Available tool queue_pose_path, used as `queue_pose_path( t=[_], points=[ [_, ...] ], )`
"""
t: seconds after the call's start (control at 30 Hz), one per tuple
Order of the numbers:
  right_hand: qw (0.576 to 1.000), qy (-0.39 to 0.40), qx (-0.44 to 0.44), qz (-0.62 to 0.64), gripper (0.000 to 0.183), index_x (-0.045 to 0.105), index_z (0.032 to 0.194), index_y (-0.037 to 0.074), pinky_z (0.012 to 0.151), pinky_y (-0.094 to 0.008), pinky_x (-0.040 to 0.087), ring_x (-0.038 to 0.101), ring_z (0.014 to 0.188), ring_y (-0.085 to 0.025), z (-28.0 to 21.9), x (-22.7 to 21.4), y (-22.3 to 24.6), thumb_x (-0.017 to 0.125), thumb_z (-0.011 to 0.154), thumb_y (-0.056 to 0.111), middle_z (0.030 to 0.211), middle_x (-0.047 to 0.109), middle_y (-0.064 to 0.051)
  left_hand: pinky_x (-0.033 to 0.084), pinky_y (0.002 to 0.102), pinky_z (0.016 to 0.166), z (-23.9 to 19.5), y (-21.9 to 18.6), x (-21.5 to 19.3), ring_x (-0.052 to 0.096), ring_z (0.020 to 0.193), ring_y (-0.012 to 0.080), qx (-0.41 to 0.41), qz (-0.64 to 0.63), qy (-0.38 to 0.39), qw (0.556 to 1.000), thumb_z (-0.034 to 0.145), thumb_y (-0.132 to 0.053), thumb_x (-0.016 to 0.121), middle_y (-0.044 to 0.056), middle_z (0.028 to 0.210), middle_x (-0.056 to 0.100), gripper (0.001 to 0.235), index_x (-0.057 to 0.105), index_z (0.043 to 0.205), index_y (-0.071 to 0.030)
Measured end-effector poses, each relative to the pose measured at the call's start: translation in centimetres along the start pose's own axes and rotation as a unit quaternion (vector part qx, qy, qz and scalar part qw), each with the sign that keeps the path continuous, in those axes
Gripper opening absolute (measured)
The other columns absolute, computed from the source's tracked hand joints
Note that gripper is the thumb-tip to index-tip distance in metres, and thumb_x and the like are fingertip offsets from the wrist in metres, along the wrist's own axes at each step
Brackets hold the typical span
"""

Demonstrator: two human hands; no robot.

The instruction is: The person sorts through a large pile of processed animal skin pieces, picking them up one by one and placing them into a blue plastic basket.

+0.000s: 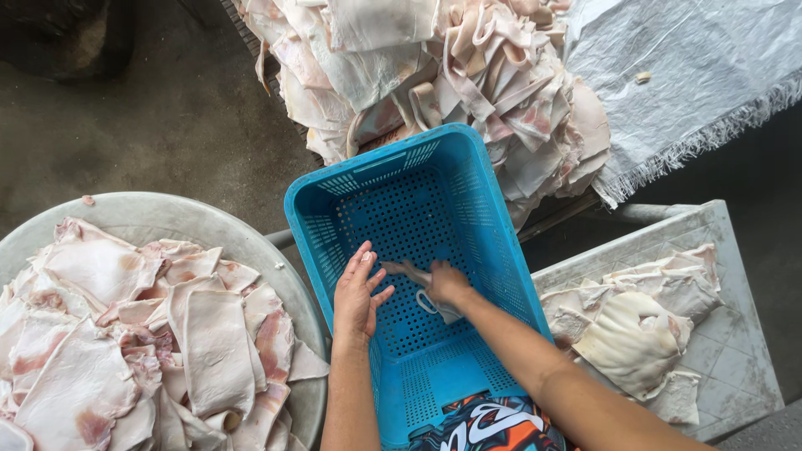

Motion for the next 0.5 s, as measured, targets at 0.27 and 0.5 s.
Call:
queue_pose_path(
  t=[0.27,0.5],
  points=[
    [0.939,-0.109,-0.114,-0.306,0.079,0.033,0.149,0.004,0.07,-0.046,0.062,0.063,0.103,-0.038,-1.2,6.8,0.9,0.075,0.086,0.027,0.15,0.034,-0.021,0.051,0.048,0.093,-0.1,0.3,-0.9,0.05,0.135,0.0342,0.0,0.021,-0.002,1.0,0.091,-0.041,0.065,0.01,0.157,0.046,0.062,0.054,0.148,-0.019],
    [0.942,-0.041,-0.205,-0.263,0.045,0.059,0.127,0.014,0.071,-0.05,0.062,0.069,0.092,-0.041,-1.7,10.2,1.2,0.071,0.085,0.024,0.143,0.045,-0.019,0.051,0.048,0.091,0.6,0.7,-0.5,0.05,0.132,0.0337,-0.012,0.032,0.001,0.999,0.09,-0.041,0.064,0.009,0.154,0.049,0.059,0.057,0.145,-0.02]
  ],
)
Point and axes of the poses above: each hand's wrist, its own z-axis towards the middle knuckle, its own x-axis out of the palm, y = z × x, the point moved 3 cm from there along z, towards the middle knuckle
